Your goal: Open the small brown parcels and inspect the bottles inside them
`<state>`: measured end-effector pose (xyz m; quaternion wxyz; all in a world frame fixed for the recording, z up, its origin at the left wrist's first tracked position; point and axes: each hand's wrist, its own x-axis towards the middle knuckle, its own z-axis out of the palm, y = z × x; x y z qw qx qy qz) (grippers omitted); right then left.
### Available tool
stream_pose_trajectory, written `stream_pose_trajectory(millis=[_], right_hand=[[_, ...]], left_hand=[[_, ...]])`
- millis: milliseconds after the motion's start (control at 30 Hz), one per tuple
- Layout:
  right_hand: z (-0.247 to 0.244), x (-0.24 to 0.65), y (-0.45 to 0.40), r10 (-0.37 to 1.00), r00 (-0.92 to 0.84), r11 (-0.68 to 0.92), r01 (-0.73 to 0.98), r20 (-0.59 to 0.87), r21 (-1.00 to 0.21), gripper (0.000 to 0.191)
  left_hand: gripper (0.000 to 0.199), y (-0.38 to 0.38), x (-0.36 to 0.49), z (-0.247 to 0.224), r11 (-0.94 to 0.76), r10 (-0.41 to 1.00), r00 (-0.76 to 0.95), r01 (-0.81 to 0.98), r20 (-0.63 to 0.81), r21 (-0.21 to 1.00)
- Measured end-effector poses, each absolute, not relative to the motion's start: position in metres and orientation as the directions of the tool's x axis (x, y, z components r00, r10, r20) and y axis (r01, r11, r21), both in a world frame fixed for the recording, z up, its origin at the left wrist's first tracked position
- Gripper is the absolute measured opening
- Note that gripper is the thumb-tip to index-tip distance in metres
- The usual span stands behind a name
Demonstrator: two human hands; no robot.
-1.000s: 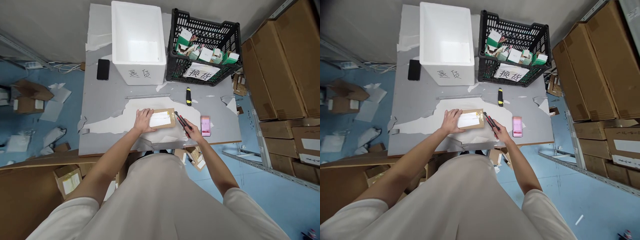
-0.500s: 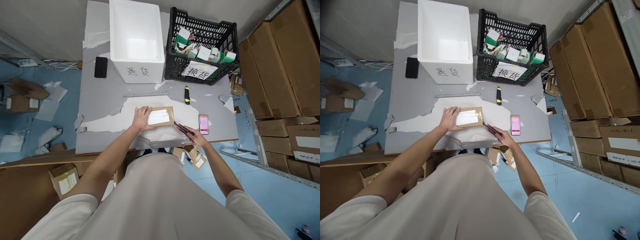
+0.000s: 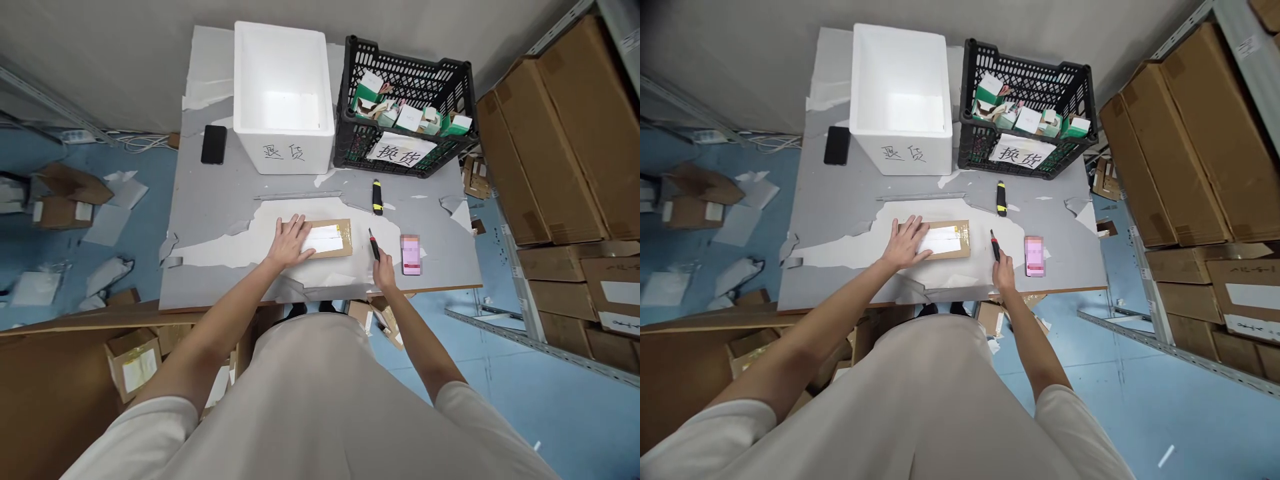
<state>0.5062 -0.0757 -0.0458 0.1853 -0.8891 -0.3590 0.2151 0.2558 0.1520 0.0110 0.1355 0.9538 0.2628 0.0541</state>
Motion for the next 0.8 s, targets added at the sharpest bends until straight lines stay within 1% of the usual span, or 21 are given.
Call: stream_pose_trajectory(millis=[67,133,200,300,433,500,567,633,667,700,733,767,800], right_hand=[[-0.060,0.497,-0.062,0.705,0.657,-0.696,0.571,-0.267,-0.435,0.055],[-0.071,0.491,-0.052,0.676,0.680,-0.730,0.566,-0.284,-0.383,0.055],[-0.079,0.488,-0.046,0.639,0.703,-0.767,0.551,-0.312,-0.329,0.055],[-0.085,0.487,-0.040,0.626,0.708,-0.779,0.560,-0.326,-0.282,0.054],[-0.085,0.486,-0.039,0.637,0.694,-0.770,0.586,-0.335,-0.252,0.053],[-0.080,0.488,-0.038,0.639,0.685,-0.769,0.587,-0.350,-0.254,0.055],[-0.068,0.492,-0.034,0.655,0.691,-0.756,0.590,-0.306,-0.285,0.056],[-0.048,0.496,-0.023,0.729,0.664,-0.672,0.649,-0.167,-0.356,0.056],[-0.036,0.497,-0.013,0.794,0.603,-0.583,0.714,-0.084,-0.388,0.056],[-0.023,0.497,-0.002,0.866,0.500,-0.461,0.790,-0.009,-0.403,0.054],[-0.011,0.496,0.011,0.935,0.352,-0.311,0.864,0.033,-0.397,0.054],[0.000,0.493,0.026,0.982,0.185,-0.157,0.915,0.041,-0.372,0.055],[0.010,0.489,0.040,0.999,0.030,-0.020,0.940,0.025,-0.339,0.056]], left_hand=[[0.057,0.148,0.254,0.012,-0.826,0.509,0.859,0.469,0.059,0.312],[0.041,0.140,0.249,0.012,-0.820,0.506,0.861,0.459,0.056,0.342],[0.031,0.131,0.243,0.009,-0.812,0.503,0.863,0.454,0.046,0.366],[0.031,0.119,0.232,0.003,-0.820,0.487,0.871,0.428,0.070,0.381],[0.034,0.114,0.224,-0.006,-0.838,0.460,0.880,0.385,0.120,0.388],[0.035,0.116,0.223,-0.012,-0.830,0.464,0.877,0.381,0.124,0.407],[0.035,0.117,0.222,-0.017,-0.814,0.475,0.872,0.385,0.116,0.435],[0.036,0.117,0.221,-0.022,-0.798,0.485,0.869,0.391,0.103,0.459],[0.036,0.117,0.221,-0.024,-0.790,0.492,0.865,0.396,0.098,0.467],[0.037,0.116,0.221,-0.026,-0.783,0.500,0.861,0.402,0.095,0.474],[0.037,0.115,0.221,-0.028,-0.776,0.510,0.855,0.410,0.094,0.480],[0.038,0.114,0.221,-0.029,-0.770,0.518,0.850,0.416,0.094,0.484],[0.038,0.113,0.221,-0.030,-0.766,0.523,0.847,0.418,0.095,0.488]])
